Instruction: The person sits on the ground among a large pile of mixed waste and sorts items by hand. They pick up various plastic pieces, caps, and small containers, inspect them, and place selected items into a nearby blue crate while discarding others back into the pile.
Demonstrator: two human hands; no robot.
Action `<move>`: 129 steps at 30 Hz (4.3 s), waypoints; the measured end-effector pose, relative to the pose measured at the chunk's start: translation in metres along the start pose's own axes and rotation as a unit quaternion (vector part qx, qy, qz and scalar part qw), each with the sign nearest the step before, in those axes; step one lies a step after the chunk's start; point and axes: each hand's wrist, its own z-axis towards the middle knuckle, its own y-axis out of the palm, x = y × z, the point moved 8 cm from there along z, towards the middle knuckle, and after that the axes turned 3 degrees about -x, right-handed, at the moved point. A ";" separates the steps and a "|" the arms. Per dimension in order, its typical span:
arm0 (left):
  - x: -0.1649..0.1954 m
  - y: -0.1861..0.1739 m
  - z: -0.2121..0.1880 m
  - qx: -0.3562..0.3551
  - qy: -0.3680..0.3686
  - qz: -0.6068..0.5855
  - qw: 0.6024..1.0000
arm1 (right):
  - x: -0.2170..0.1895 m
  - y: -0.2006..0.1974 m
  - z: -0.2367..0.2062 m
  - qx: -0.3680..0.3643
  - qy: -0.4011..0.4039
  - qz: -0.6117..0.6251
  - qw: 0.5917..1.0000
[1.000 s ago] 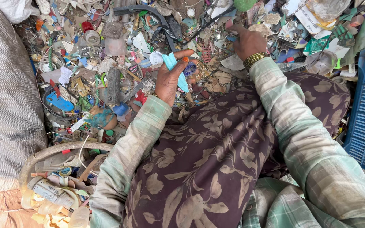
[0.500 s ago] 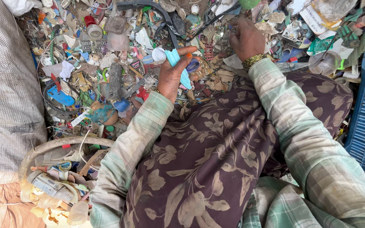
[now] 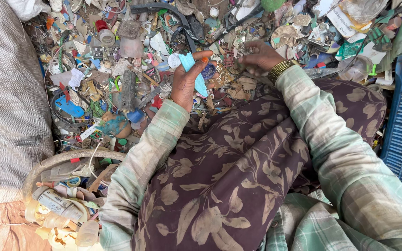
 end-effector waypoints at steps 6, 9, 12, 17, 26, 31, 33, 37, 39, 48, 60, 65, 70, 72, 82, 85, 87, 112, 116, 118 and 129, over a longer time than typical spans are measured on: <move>-0.006 -0.003 0.000 0.003 -0.013 0.022 1.000 | -0.040 0.023 -0.033 0.003 -0.054 -0.011 0.998; -0.011 -0.001 -0.003 0.024 -0.036 0.013 0.999 | -0.093 0.056 -0.067 -0.011 -0.238 -0.017 0.971; -0.013 0.011 -0.006 -0.005 -0.042 0.009 0.999 | -0.120 0.093 -0.101 0.000 -0.332 -0.082 0.940; -0.004 0.015 -0.006 -0.014 0.013 0.020 1.000 | -0.127 0.109 -0.118 0.009 -0.438 -0.181 0.880; 0.015 -0.006 -0.013 0.032 0.030 -0.026 0.999 | -0.020 -0.129 -0.084 0.540 -0.010 -0.317 0.780; 0.026 0.007 -0.010 0.034 0.046 -0.044 0.997 | 0.033 -0.017 -0.011 0.333 0.105 -0.312 0.883; 0.029 0.017 -0.011 0.014 0.058 -0.052 0.997 | 0.024 0.070 0.013 0.209 0.005 -0.337 0.918; 0.040 0.024 -0.014 0.026 0.076 -0.028 0.996 | -0.004 0.186 0.011 -0.014 -0.176 -0.301 0.937; 0.047 0.021 -0.022 0.021 0.078 -0.046 0.996 | -0.015 0.180 0.000 -0.060 -0.195 -0.300 0.932; 0.055 -0.006 -0.027 0.056 0.097 -0.068 0.991 | -0.058 -0.087 -0.057 0.388 -0.241 -0.374 0.807; 0.022 0.000 -0.015 0.034 0.014 0.001 0.999 | -0.084 0.008 -0.079 0.310 -0.337 -0.392 0.798; -0.009 0.008 -0.007 0.000 -0.029 0.061 0.998 | -0.097 0.089 -0.098 0.122 -0.345 -0.405 0.838; -0.013 0.005 -0.003 0.004 0.021 0.108 0.994 | -0.103 0.117 -0.110 0.035 -0.364 -0.433 0.824; -0.011 -0.009 -0.003 0.068 0.006 0.071 0.995 | -0.100 0.104 -0.100 -0.035 -0.344 -0.360 0.867; 0.010 -0.015 -0.008 0.094 0.032 -0.030 0.995 | -0.074 -0.005 -0.017 0.296 -0.274 -0.523 0.751; 0.014 -0.023 -0.007 0.119 0.058 -0.006 0.991 | -0.058 -0.012 -0.006 0.294 -0.258 -0.410 0.824; 0.014 -0.023 -0.005 0.099 0.067 -0.027 0.992 | -0.044 -0.015 0.003 0.259 -0.183 -0.248 0.916; 0.045 0.000 -0.012 0.151 0.237 0.226 0.933 | -0.094 0.167 -0.081 -0.069 -0.205 0.516 0.829; 0.045 0.034 -0.020 0.030 0.212 0.152 0.965 | -0.103 0.143 -0.098 -0.081 -0.251 0.471 0.842; 0.042 0.051 -0.023 -0.015 0.178 0.101 0.979 | -0.108 0.133 -0.108 -0.087 -0.249 0.457 0.849; 0.041 0.074 -0.029 -0.137 0.117 0.011 0.984 | -0.069 -0.001 -0.154 -0.004 -0.301 0.444 0.844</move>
